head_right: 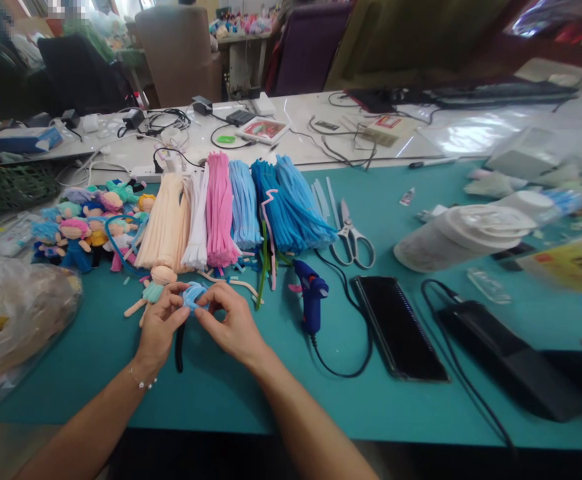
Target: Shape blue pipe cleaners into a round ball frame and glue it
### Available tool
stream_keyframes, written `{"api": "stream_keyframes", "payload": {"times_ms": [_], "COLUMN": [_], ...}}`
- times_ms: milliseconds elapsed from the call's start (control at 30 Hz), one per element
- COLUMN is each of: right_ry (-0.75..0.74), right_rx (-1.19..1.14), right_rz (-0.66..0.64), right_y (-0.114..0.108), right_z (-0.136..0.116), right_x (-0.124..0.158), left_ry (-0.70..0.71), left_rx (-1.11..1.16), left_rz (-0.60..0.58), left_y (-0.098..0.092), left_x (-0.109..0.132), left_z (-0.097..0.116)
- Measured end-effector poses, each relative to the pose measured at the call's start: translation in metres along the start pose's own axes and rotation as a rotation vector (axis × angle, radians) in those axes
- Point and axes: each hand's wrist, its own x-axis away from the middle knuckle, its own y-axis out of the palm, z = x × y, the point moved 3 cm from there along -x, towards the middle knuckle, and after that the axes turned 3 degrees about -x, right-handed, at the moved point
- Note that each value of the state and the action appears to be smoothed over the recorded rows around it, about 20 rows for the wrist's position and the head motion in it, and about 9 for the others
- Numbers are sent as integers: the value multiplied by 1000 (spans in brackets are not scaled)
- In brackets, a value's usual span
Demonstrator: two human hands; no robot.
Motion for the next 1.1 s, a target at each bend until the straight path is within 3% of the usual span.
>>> {"api": "stream_keyframes", "payload": {"times_ms": [200,367,500,700,1100], "right_ry": [6,22,44,64,261], "right_rx": [-3,-36,-49,-30,-207], "right_rz": [-5,110,142,110,-33], "right_y": [0,-7,-8,-4,2], "right_z": [1,2,2,4,8], "right_x": [1,2,1,0,0], "left_ry": [-73,-189,-221,-213,-206], "left_rx": [121,325,422,427,391], "left_rz": [35,129,133,115,90], "left_y": [-1,-2,0,2,2], "left_x": [-3,-8,-10,-9,-8], "left_z": [-7,-10,-8,-6,-6]}}
